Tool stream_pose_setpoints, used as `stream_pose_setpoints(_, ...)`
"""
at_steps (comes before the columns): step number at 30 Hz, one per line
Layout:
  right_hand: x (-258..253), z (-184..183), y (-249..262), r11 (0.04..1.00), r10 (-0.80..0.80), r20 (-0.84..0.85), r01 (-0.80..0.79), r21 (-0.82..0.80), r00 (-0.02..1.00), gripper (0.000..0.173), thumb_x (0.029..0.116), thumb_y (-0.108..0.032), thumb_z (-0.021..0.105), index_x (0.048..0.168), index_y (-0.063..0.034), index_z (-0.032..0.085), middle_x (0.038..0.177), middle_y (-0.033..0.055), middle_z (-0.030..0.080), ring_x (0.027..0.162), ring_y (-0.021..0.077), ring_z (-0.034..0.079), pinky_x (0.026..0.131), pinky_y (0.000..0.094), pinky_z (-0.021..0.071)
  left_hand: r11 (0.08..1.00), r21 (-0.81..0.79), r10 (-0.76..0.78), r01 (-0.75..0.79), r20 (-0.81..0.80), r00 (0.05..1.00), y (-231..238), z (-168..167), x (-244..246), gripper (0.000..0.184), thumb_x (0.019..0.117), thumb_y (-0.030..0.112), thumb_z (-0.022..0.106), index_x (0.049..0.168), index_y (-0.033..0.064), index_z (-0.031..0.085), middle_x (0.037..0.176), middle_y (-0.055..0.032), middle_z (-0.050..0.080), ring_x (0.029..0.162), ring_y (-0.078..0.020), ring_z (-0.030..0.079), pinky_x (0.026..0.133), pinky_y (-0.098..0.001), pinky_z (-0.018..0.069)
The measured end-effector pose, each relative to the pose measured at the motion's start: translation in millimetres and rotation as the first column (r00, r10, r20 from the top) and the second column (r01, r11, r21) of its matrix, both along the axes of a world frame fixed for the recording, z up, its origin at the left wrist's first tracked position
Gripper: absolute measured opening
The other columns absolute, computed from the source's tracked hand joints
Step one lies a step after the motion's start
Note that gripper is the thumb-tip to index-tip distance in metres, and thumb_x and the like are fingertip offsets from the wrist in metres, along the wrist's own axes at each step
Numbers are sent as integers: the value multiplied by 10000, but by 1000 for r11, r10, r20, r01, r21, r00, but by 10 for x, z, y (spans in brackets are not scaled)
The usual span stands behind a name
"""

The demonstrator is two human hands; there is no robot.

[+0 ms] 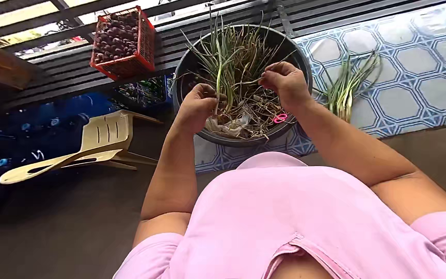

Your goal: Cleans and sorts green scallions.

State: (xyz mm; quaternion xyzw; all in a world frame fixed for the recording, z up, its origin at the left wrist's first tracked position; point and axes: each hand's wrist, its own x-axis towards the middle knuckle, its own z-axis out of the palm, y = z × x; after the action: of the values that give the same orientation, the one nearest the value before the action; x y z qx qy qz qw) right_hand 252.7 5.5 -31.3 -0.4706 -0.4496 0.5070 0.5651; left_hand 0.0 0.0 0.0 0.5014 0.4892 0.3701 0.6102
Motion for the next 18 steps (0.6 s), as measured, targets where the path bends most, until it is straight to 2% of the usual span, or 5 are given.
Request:
stream_pose_setpoints(2, 87, -336, 70, 974, 48, 265, 14, -225, 963, 305, 986, -72, 629, 1279, 12, 605, 1109, 130, 687, 917, 178, 699, 845, 358, 596, 1000, 3, 10, -10, -8, 1000, -18, -54, -30, 288, 904, -9, 496, 1167, 101, 451, 963, -26, 699, 755, -117, 685, 640, -267, 578)
stream_pose_setpoints(5, 245, -396, 153, 939, 126, 563, 85, -333, 817, 728, 923, -66, 579, 1604, -71, 322, 1510, 239, 498, 1329, 383, 550, 1059, 582, 472, 1000, 5, 13, -13, 23, 1000, -63, -81, -71, 378, 879, 6, 503, 1245, 90, 455, 944, -37, 697, 727, -120, 680, 628, -260, 576)
stream_pose_setpoints(9, 317, -65, 195, 968, -234, 511, 246, 44, 827, 650, 904, -5, 509, 1545, -11, 406, 1517, 212, 493, 1305, 268, 572, 1056, 381, 493, 999, 7, 37, -37, 27, 999, -161, -7, -93, 365, 908, -7, 485, 1257, 94, 461, 914, -27, 703, 696, -93, 669, 616, -228, 565)
stream_pose_setpoints(12, 456, 181, 258, 898, -429, 364, 348, 269, 827, 578, 905, 23, 471, 1483, 30, 461, 1433, 189, 558, 1241, 199, 598, 1009, 298, 507, 996, 66, 51, -52, 20, 998, -213, 64, -126, 380, 892, 0, 497, 1260, 91, 468, 925, -22, 703, 710, -86, 672, 633, -226, 571)
stream_pose_setpoints(18, 889, 382, 349, 803, -587, 156, 548, 232, 794, 577, 927, 5, 467, 1503, 7, 427, 1392, 148, 566, 1176, 157, 600, 956, 282, 509, 973, 193, 114, -124, 63, 992, -313, 272, -278, 336, 894, 4, 486, 1208, 124, 504, 906, 1, 720, 702, -72, 681, 609, -209, 570)
